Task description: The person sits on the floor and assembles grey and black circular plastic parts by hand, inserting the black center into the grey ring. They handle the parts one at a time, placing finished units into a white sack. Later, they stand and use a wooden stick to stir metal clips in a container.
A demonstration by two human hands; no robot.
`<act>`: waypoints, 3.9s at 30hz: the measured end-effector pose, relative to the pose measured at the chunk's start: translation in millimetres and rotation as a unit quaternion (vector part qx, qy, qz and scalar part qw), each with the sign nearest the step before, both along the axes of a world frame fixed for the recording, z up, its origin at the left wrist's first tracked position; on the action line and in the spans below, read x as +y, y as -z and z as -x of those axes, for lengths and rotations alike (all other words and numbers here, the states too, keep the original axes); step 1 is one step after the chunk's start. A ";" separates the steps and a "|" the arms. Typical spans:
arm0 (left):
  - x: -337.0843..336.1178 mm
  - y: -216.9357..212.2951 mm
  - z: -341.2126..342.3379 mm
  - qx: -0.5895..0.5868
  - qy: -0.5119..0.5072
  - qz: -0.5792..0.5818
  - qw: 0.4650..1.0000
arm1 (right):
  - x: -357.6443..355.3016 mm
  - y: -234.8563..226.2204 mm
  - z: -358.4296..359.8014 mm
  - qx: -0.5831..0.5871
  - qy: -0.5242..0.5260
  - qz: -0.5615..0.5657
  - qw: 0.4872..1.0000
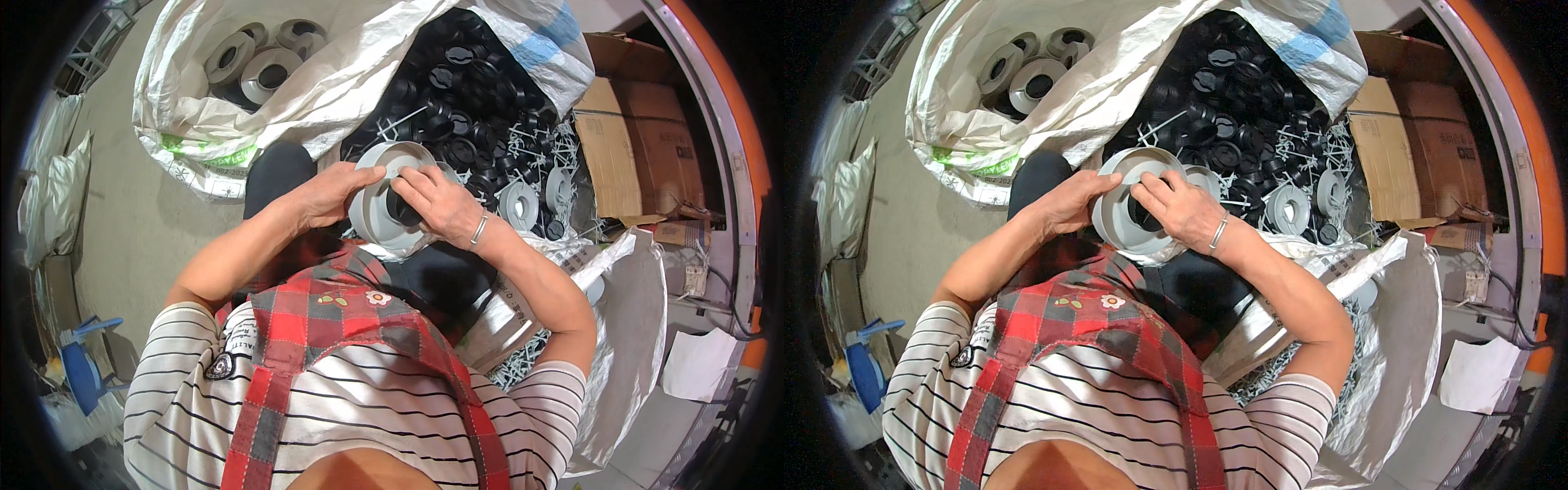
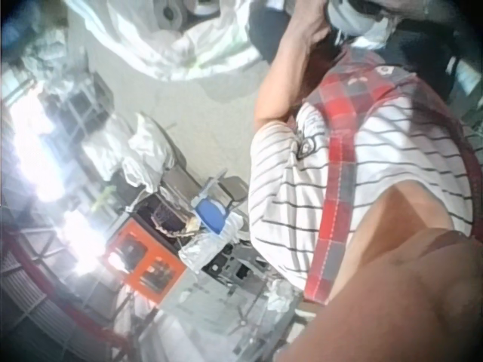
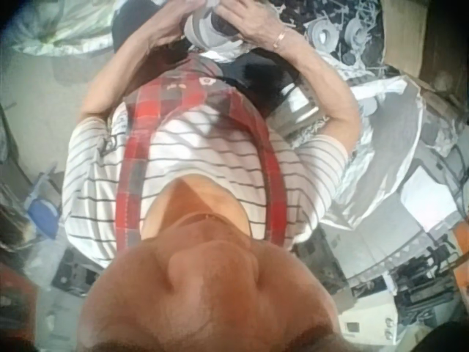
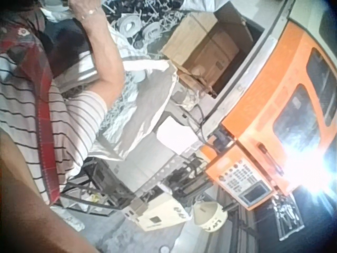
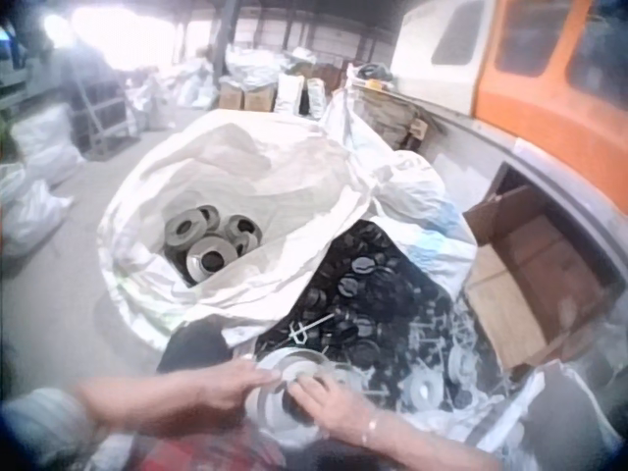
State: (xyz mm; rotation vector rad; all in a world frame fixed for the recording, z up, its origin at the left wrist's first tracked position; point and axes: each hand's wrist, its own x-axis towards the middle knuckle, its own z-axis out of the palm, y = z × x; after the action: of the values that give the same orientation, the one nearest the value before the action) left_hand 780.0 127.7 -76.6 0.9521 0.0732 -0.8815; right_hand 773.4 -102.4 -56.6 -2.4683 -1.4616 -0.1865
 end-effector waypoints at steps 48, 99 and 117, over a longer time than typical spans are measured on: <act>-28.3 26.8 -19.3 -0.054 -0.153 0.019 0.987 | 0.4 21.4 -50.7 0.197 0.202 -0.097 0.954; -55.5 63.4 -82.7 -0.501 -0.086 -0.439 0.741 | -334.7 259.8 -77.1 0.218 0.773 0.128 0.582; -21.0 14.7 -46.2 -0.318 0.117 -0.338 0.878 | -52.8 93.9 -158.8 0.217 0.442 -0.001 0.870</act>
State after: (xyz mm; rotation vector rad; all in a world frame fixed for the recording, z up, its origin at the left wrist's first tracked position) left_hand 826.2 106.7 -91.4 1.9073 -0.3289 -0.7238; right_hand 932.2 -155.2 -150.5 -2.7345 -0.0945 0.1946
